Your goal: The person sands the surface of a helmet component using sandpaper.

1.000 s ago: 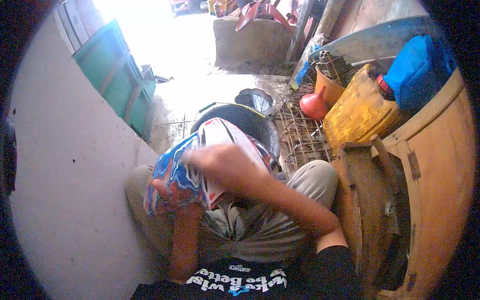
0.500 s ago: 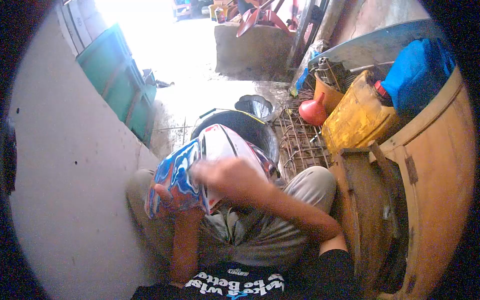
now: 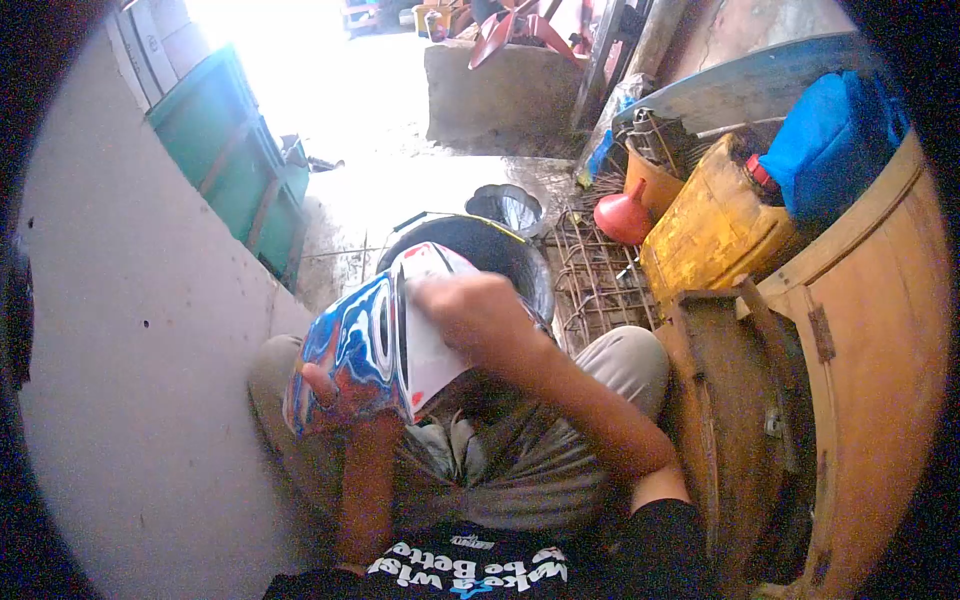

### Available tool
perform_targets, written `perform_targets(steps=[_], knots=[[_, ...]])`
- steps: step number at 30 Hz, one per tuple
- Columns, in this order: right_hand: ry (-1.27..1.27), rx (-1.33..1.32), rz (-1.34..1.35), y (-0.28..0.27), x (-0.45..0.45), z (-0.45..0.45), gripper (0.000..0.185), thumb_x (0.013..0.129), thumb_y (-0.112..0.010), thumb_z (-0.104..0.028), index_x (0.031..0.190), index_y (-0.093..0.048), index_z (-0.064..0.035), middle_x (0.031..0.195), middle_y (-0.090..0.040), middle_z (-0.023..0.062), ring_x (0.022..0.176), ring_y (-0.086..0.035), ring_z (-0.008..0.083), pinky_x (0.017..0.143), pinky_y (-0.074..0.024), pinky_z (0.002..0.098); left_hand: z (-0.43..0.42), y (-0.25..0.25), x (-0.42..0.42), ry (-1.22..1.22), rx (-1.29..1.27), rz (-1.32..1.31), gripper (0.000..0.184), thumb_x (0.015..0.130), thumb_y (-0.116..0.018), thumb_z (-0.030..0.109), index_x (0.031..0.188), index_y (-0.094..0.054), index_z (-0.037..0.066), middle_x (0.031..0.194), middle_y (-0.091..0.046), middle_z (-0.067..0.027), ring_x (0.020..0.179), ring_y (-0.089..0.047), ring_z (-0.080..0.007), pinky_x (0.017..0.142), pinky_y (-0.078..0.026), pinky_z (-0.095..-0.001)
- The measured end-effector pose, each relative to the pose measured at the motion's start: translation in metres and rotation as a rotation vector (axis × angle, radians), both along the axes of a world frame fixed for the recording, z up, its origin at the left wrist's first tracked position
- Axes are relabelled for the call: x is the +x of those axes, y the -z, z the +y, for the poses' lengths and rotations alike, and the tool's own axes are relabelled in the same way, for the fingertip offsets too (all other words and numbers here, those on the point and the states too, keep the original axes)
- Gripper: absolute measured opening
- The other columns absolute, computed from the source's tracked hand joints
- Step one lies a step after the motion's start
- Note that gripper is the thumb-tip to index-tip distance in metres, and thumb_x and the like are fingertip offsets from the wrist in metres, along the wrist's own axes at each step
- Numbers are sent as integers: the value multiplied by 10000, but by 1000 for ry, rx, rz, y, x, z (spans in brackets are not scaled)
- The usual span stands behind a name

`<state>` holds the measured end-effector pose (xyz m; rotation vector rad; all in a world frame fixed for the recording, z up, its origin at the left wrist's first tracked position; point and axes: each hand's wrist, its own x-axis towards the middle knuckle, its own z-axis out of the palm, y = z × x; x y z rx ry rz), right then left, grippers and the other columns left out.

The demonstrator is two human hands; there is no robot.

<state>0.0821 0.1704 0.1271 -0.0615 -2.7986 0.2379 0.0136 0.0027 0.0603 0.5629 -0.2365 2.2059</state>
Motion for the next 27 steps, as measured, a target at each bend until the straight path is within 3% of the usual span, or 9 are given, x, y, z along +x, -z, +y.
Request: perform_targets(steps=[2, 5, 7, 9, 12, 16, 20, 24, 27], knots=[[60, -49, -90, 2, -5, 15, 294, 917, -603, -142, 1198, -676, -95, 1099, -752, 146, 900, -756, 320, 781, -608, 424, 1, 3, -2, -31, -29, 34, 1053, 912, -459, 825, 1557, -336, 2, 1545, -462, -209, 1398, -483, -371, 1208, -341, -541], [-274, -150, 111, 3, 9, -33, 276, 923, -603, -151, 1178, -695, -102, 1158, -750, 134, 977, -758, 284, 831, -614, 416, 2, 17, -7, -61, 3, 81, 1030, 925, -452, 813, 1553, -342, 3, 1544, -464, -208, 1399, -481, -370, 1220, -320, -543], [-362, -97, 237, 3, 9, -41, 284, 921, -604, -147, 1186, -695, -99, 1173, -751, 120, 1003, -756, 280, 845, -612, 411, -18, 92, -31, -366, -488, -1, 1036, 916, -458, 821, 1549, -349, 8, 1544, -465, -201, 1400, -477, -367, 1218, -324, -534], [-234, -43, 261, 8, 0, -15, 298, 911, -615, -153, 1193, -695, -97, 1164, -754, 119, 955, -761, 293, 822, -610, 403, -14, 30, -16, -290, -494, 185, 1044, 911, -466, 825, 1549, -347, 7, 1546, -461, -201, 1399, -478, -368, 1213, -330, -531], [-77, -62, 6, 6, -2, 10, 316, 889, -637, -162, 1191, -691, -85, 1147, -749, 124, 979, -754, 288, 806, -610, 395, -7, 15, -6, -130, -257, 134, 1064, 900, -481, 830, 1554, -334, 4, 1553, -450, -204, 1399, -474, -379, 1207, -339, -534], [-444, -13, 270, -2, 15, -52, 287, 911, -631, -194, 1178, -694, -108, 1175, -750, 86, 1007, -753, 254, 838, -612, 396, -1, 39, -12, -44, -20, 7, 1121, 856, -479, 873, 1550, -339, 5, 1532, -463, -213, 1374, -491, -367, 1184, -364, -531], [-211, 19, 236, 6, -6, -2, 267, 925, -643, -213, 1169, -704, -123, 1163, -748, 87, 1031, -742, 255, 873, -596, 398, -8, 6, -6, -390, -693, 210, 1160, 808, -543, 884, 1564, -326, 31, 1494, -493, -208, 1311, -542, -354, 1116, -443, -513], [-491, -160, 304, 5, 5, -43, 240, 911, -702, -215, 1128, -711, -113, 1163, -737, 78, 996, -737, 264, 872, -589, 406, -2, 47, -14, -328, -495, 153, 1137, 827, -541, 862, 1558, -321, 19, 1492, -483, -221, 1317, -530, -346, 1123, -438, -497], [-400, -161, 263, -2, 3, -36, 274, 882, -725, -189, 1148, -714, -124, 1130, -732, 67, 977, -723, 255, 864, -584, 400, -14, 31, -12, -339, -628, 200, 1139, 828, -555, 854, 1558, -317, 13, 1499, -467, -220, 1324, -525, -345, 1132, -430, -493]])
